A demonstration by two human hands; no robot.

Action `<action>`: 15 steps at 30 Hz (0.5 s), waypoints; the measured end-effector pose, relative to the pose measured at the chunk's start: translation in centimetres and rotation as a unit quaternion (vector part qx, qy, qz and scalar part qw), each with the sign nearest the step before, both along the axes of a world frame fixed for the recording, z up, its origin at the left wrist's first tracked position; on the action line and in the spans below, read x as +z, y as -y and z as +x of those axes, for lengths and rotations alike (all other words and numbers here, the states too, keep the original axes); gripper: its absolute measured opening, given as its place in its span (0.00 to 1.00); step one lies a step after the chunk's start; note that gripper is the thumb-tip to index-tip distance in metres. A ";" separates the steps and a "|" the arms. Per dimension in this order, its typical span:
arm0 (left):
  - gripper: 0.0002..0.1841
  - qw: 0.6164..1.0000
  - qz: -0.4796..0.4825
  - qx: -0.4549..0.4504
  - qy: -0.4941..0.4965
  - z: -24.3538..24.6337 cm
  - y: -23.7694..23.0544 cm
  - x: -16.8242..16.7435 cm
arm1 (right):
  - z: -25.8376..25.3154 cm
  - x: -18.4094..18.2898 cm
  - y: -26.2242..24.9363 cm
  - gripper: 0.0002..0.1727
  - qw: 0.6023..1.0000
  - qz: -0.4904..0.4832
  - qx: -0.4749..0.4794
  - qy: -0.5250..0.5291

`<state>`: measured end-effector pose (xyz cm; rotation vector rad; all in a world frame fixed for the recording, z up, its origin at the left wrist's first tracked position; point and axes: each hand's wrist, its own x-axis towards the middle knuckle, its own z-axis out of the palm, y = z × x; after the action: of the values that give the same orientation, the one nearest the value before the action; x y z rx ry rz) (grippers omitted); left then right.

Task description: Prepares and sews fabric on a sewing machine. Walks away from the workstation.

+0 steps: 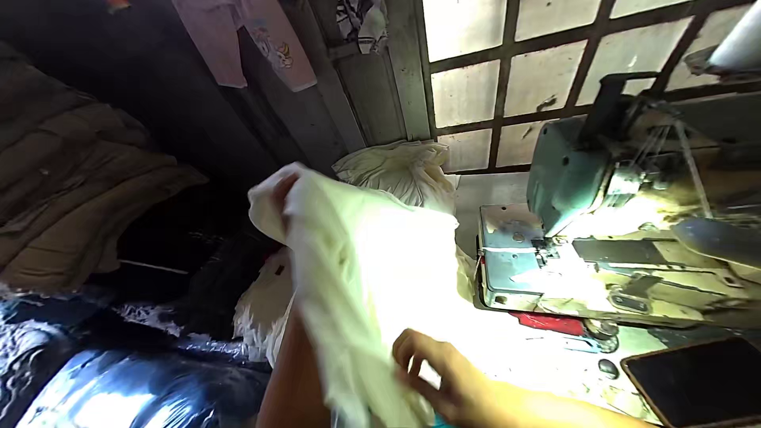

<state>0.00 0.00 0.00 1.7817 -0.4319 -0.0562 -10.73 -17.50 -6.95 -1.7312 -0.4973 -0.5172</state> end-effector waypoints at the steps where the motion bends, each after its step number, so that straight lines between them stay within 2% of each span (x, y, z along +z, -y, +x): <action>1: 0.19 0.996 0.053 -0.066 -0.023 4.7 4.6 1.8 | 0.2 -1.7 1.5 0.09 0.999 0.024 -0.030 -0.020; 2: 0.23 0.978 0.131 -0.163 0.006 8.2 8.2 2.4 | 0.2 -3.4 2.7 0.09 0.995 0.073 -0.058 -0.040; 4: 0.30 0.915 0.263 -0.269 0.143 10.8 12.6 -0.2 | -0.5 -6.2 4.8 0.06 0.974 0.180 -0.109 -0.085; 5: 0.30 0.889 0.304 -0.277 0.200 9.7 13.3 -1.5 | -1.0 -7.2 5.6 0.04 0.964 0.210 -0.129 -0.097; 7: 0.23 0.890 0.283 -0.240 0.266 5.9 12.7 -3.3 | -1.7 -8.5 6.5 0.02 0.955 0.233 -0.142 -0.117; 9: 0.18 0.908 0.259 -0.242 0.223 1.8 11.6 -4.0 | -2.3 -8.9 6.3 0.02 0.953 0.247 -0.122 -0.129; 11: 0.30 0.892 0.337 -0.279 0.115 -1.2 11.0 -4.4 | -2.6 -8.7 5.5 0.02 0.954 0.251 -0.088 -0.140; 13: 0.35 0.867 0.408 -0.277 0.066 -1.7 10.8 -6.2 | -2.9 -9.0 4.6 0.04 0.952 0.250 -0.056 -0.169; 15: 0.27 0.860 0.423 -0.281 0.047 -1.0 10.0 -8.6 | -3.3 -10.0 3.7 0.02 0.944 0.258 -0.031 -0.202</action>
<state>-0.95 -10.04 -8.60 2.4544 -1.1169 -0.6636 -14.02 -21.25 -16.91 -1.2965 -0.0036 -0.2873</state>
